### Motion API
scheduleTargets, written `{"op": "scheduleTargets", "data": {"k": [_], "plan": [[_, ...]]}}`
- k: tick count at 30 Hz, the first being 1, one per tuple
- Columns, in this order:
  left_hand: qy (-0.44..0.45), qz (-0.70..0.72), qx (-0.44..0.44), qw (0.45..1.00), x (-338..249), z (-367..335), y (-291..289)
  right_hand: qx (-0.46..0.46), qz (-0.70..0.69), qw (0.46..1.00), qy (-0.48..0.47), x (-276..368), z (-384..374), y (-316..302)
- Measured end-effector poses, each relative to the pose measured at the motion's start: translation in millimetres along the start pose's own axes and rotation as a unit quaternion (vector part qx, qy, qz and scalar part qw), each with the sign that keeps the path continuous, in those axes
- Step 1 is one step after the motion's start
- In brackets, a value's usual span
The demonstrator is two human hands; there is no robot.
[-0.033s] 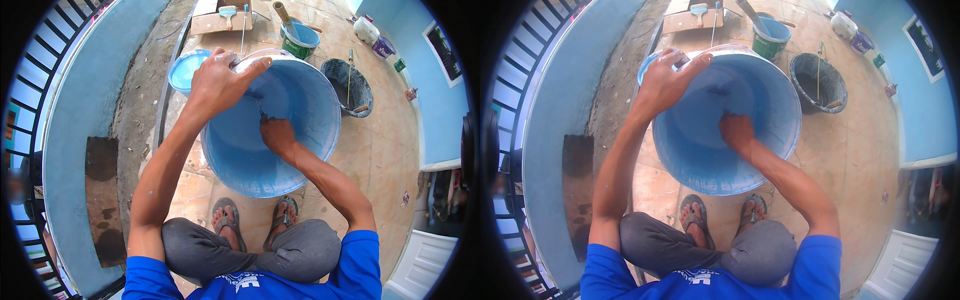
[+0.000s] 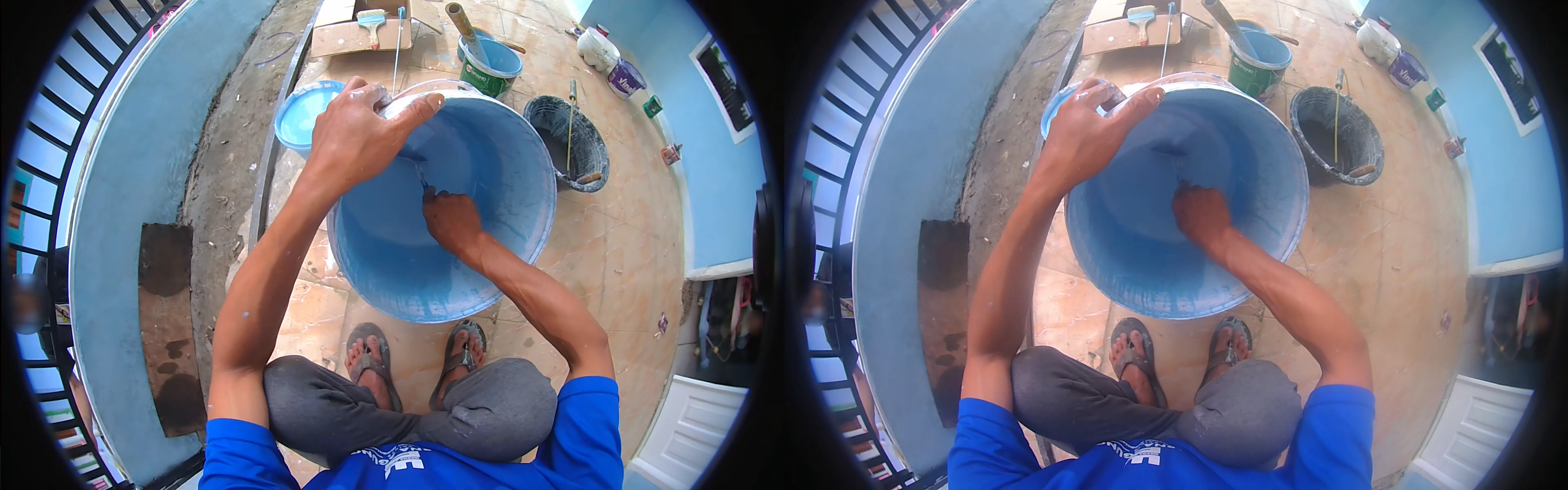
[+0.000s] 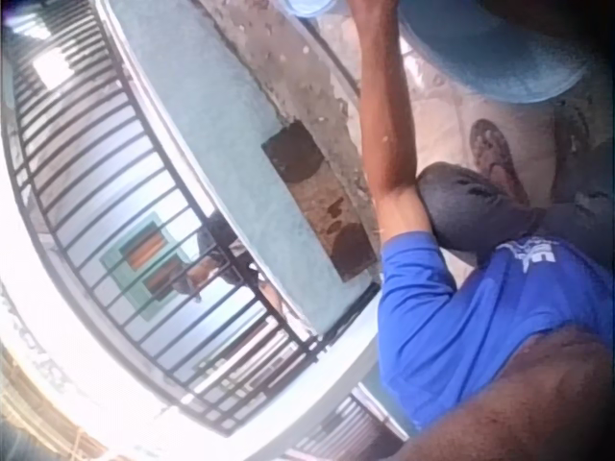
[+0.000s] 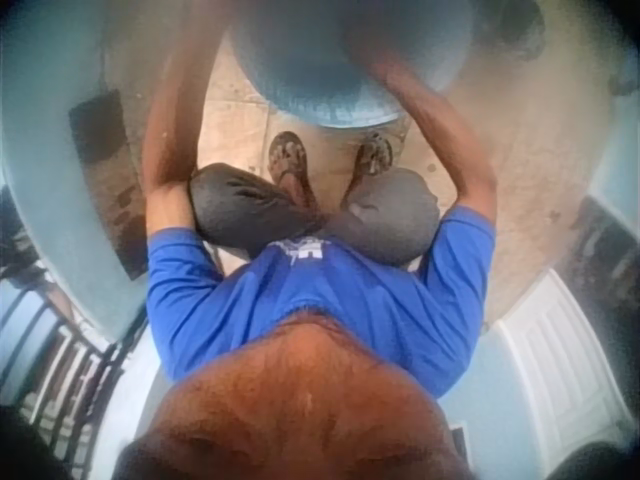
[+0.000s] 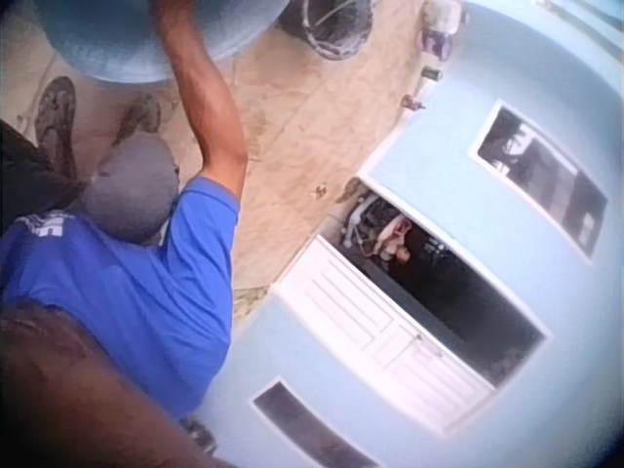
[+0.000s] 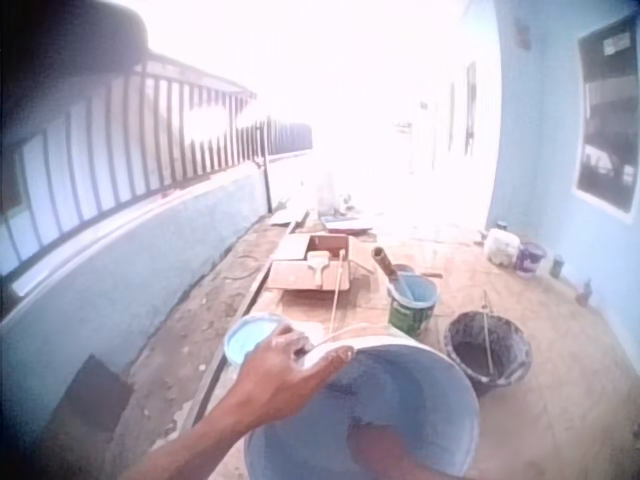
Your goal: The person stirs light blue paint in a bucket using a flat tool, then pours the paint into a smaller bucket and continues mixing. The person transfers paint between containers and stirs the mixture repeatedly.
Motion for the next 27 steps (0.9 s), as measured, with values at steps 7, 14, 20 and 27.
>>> {"op": "scheduleTargets", "data": {"k": [7, 14, 20, 27], "plan": [[-0.001, 0.002, 0.001, 1.000, -2.1, 1.8, 1.9, 0.112, 0.005, 0.993, 0.048, -19.9, -25.4, -20.2], [0.016, 0.024, -0.001, 1.000, 0.0, 4.0, 2.4, 0.251, -0.132, 0.957, 0.063, 4.8, -15.3, -17.7], [0.039, -0.014, -0.028, 0.999, -4.8, 10.6, 5.7, 0.206, -0.329, 0.916, 0.103, 8.7, -21.1, 4.5], [-0.012, -0.020, 0.024, 0.999, -5.7, 13.6, -2.9, 0.128, -0.673, 0.669, 0.289, 9.1, -29.2, -16.7]]}}
Point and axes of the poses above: each hand's wrist, its own z-axis away from the middle knuckle, its own y-axis out of the palm, x = y × z, the point moved 2 cm from there along -z, towards the middle knuckle, and after that the axes turned 8 degrees about -y, right-handed, at the moved point
